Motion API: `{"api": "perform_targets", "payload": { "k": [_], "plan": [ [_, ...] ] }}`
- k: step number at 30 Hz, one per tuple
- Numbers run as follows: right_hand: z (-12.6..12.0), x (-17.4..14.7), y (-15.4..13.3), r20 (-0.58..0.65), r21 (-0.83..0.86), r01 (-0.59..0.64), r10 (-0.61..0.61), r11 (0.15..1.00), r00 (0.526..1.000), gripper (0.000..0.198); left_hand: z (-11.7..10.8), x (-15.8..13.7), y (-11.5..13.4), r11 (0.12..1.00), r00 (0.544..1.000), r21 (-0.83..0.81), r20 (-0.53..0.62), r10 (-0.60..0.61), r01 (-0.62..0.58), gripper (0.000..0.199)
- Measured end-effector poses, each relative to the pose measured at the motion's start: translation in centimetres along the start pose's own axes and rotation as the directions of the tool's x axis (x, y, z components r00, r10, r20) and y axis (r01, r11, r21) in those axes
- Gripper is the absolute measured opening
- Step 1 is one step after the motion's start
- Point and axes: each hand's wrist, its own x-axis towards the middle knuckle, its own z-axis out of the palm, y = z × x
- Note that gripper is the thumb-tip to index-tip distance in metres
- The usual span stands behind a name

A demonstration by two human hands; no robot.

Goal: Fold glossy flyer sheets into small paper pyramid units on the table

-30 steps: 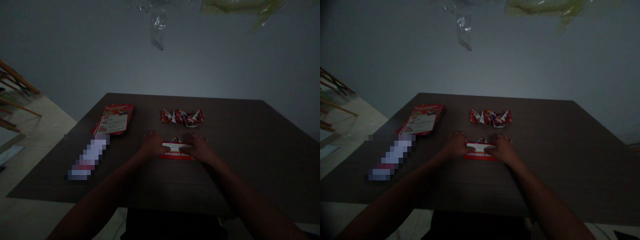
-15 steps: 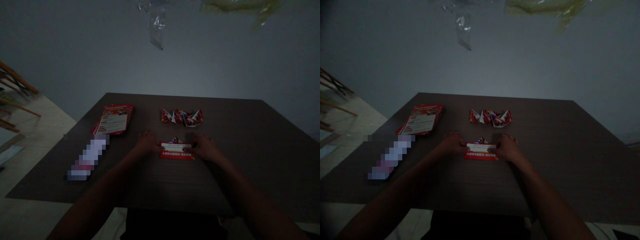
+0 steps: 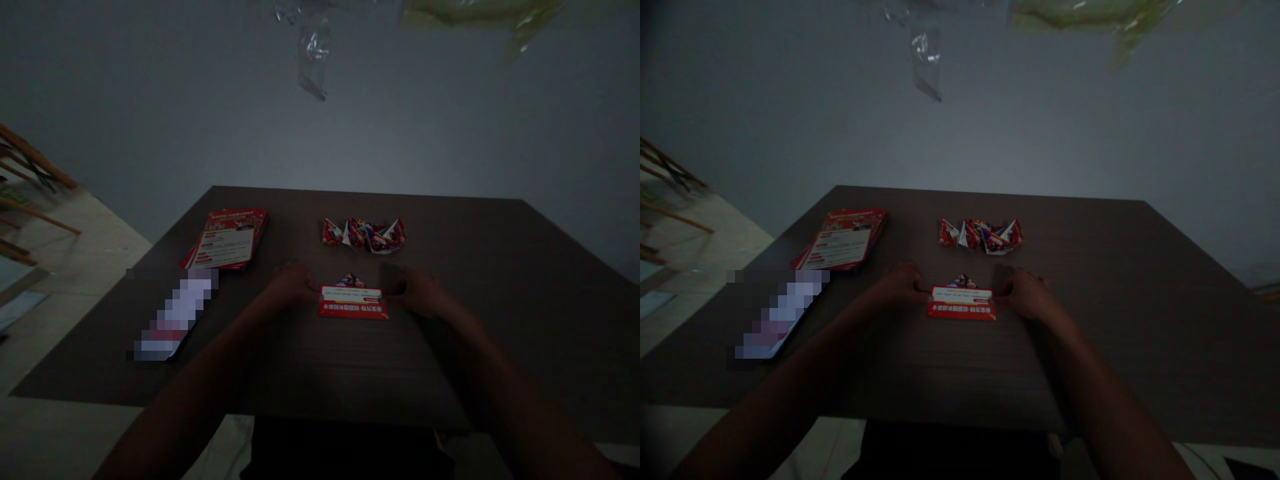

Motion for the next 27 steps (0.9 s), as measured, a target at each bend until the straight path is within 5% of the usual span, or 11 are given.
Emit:
{"api": "perform_targets", "payload": {
  "k": [13,18,27],
  "plan": [
    [0.4,0.3,1.0,-0.045,0.094,0.082,-0.078,0.992,0.996,0.03,0.3,0.1,-0.4,0.991,0.994,-0.072,-0.014,0.111,-0.112,0.023],
    [1.1,0.5,1.3,-0.13,0.165,0.209,-0.189,0.964,0.973,0.038,1.0,0.2,-0.3,0.966,0.963,-0.038,-0.095,0.253,-0.257,0.022],
    [1.5,0.2,-0.3,-0.164,0.175,0.272,-0.245,0.946,0.956,0.015,2.5,-0.3,0.8,0.938,0.901,0.06,-0.265,0.344,-0.34,0.02]
  ]
}}
